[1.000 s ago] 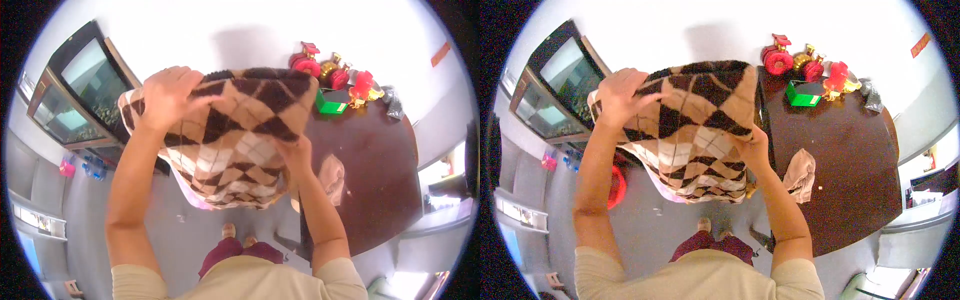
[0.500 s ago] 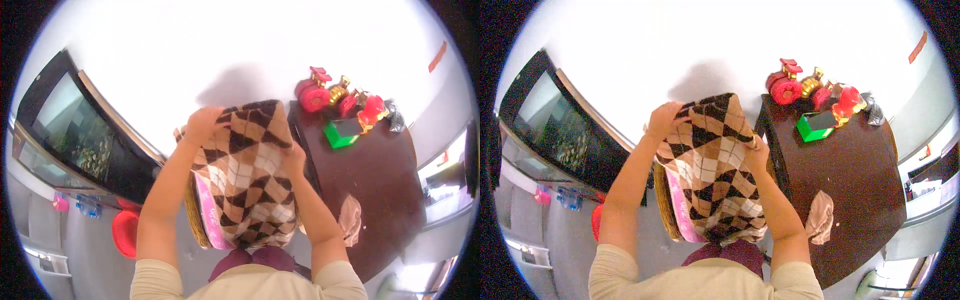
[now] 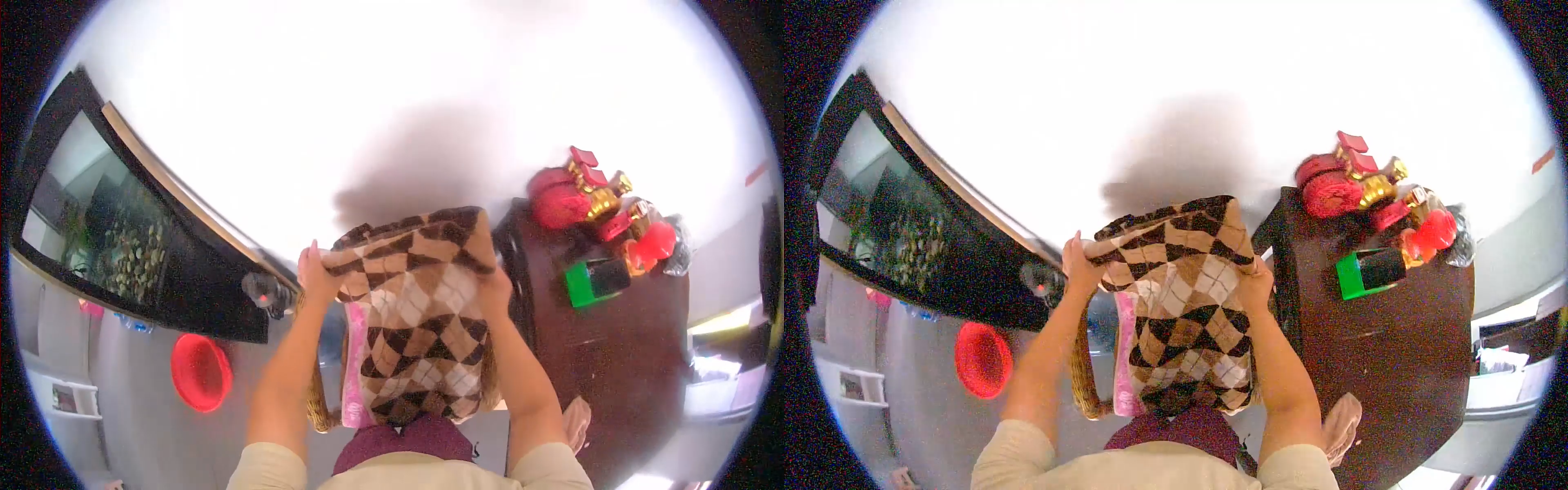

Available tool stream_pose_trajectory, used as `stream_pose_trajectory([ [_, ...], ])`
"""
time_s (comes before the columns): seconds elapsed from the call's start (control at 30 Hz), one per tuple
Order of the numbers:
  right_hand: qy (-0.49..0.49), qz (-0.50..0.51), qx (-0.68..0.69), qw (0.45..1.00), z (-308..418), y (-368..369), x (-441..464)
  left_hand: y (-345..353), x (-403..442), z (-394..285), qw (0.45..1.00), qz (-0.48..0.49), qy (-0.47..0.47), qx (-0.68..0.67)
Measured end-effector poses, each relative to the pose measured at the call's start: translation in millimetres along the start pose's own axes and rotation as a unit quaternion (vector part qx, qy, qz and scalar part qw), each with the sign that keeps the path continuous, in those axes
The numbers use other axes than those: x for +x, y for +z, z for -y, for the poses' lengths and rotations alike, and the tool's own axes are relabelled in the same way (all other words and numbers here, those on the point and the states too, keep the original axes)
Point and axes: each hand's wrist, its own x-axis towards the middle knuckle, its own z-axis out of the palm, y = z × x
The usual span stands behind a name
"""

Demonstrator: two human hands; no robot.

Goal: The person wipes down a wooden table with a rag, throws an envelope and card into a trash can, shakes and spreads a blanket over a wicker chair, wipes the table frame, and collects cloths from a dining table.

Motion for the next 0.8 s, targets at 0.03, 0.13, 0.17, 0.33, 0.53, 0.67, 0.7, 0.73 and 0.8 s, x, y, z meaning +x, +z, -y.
stream_pose_trajectory([
  [0.03,0.033,0.0,0.036,0.999,-5,4,3,3,-5,2,0.999,-0.009,-0.045,0.016],
  [0.13,0.117,0.0,0.102,0.988,-35,14,8,17,-35,14,0.987,-0.037,-0.151,-0.026],
  [0.17,0.134,0.004,0.098,0.986,-68,21,8,23,-47,10,0.97,-0.017,-0.227,-0.086],
  [0.33,0.161,0.031,-0.09,0.982,-80,24,4,119,-114,95,0.944,0.07,-0.107,-0.303],
  [0.53,0.22,0.036,0.101,0.97,-83,23,-9,129,-86,76,0.909,0.135,-0.177,-0.352],
  [0.67,0.208,0.032,0.122,0.97,-109,25,-17,161,-96,89,0.871,0.218,-0.285,-0.335],
  [0.7,0.209,0.038,0.09,0.973,-103,22,-18,157,-94,79,0.86,0.263,-0.26,-0.352],
  [0.73,0.206,0.029,0.094,0.974,-112,21,-21,142,-86,58,0.846,0.307,-0.234,-0.368],
  [0.8,0.2,0.011,0.105,0.974,-133,24,-28,113,-75,25,0.808,0.346,-0.249,-0.407],
])
